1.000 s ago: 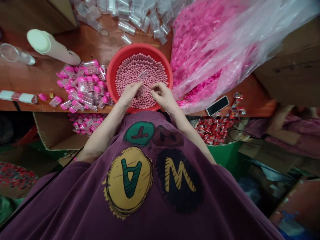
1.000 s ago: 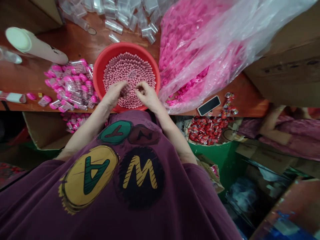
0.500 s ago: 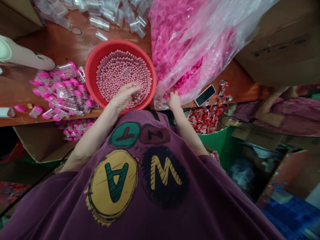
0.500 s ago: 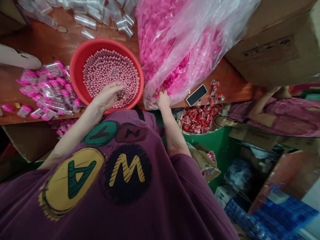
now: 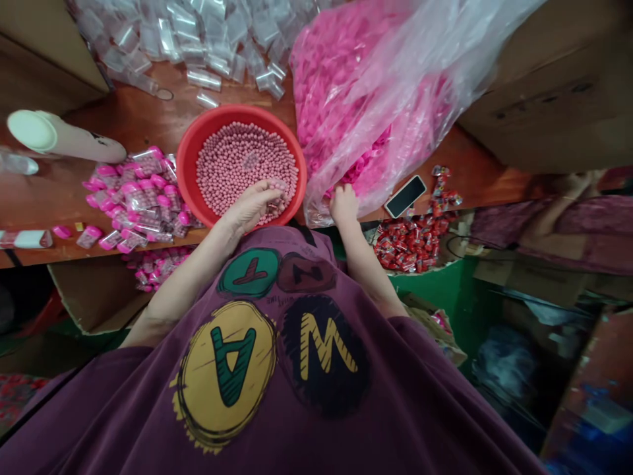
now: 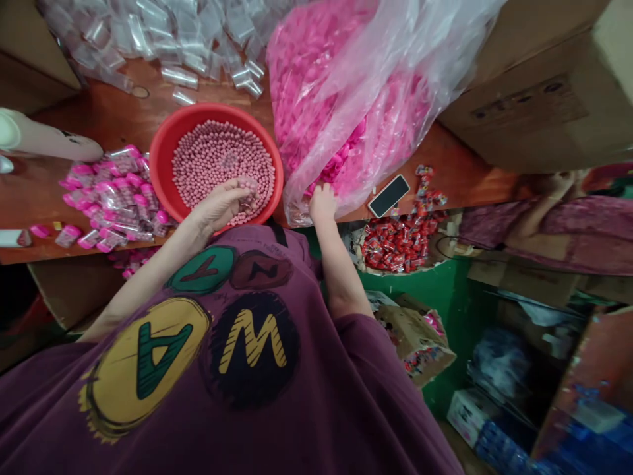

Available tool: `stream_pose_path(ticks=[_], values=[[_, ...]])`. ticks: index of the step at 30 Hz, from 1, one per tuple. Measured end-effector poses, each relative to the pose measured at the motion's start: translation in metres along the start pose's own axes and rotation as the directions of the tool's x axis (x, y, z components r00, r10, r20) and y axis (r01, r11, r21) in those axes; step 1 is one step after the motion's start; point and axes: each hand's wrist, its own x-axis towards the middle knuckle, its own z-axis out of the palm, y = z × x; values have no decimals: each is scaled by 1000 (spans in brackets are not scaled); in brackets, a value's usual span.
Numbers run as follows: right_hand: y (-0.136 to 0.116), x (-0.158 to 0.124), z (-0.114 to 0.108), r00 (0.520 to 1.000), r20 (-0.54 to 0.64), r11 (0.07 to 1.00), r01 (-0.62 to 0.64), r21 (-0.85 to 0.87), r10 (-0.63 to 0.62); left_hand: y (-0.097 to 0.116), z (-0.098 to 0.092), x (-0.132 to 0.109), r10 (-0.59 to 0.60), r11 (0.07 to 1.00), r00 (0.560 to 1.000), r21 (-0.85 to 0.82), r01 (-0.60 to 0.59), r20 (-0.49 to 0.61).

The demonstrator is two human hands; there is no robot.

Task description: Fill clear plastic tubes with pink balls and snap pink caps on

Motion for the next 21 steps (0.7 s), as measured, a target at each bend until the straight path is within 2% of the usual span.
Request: stream_pose_path(ticks=[2, 5, 10, 14, 15, 16, 18, 19, 20, 21], values=[[-2, 3, 2, 995, 97, 998, -20, -61, 26, 1, 1, -1, 5, 1000, 1000, -2, -5, 1], [-4, 5, 2, 993, 114, 999, -43, -8, 43, 3, -2, -3, 12, 1000, 1000, -22, -13, -19], [3, -5, -16, 998, -45, 990, -38, 139, 44, 9, -6, -5, 66, 995, 997, -76, -69, -44], [9, -18, -43, 963, -249, 938, -12, 346, 104, 14, -6, -6, 124, 984, 991, -122, -128, -42], [8, -21, -50, 947, -294, 883, 23, 469, 131, 14, -6, -7, 139, 982, 989, -124, -144, -44], [4, -24, -57, 933, -322, 768, 85, 635, 163, 14, -5, -7, 156, 979, 987, -123, -160, -44], [-12, -29, -71, 938, -301, 442, 201, 874, 170, 15, -1, -8, 182, 976, 983, -119, -184, -26], [-23, -33, -78, 953, -273, 296, 226, 928, 129, 15, 1, -9, 192, 974, 981, -122, -192, -15], [-36, -36, -83, 967, -246, 211, 228, 950, 62, 16, 4, -9, 199, 972, 980, -128, -198, -7], [-50, -40, -87, 974, -226, 173, 224, 959, -9, 16, 7, -9, 204, 970, 979, -136, -203, -3]])
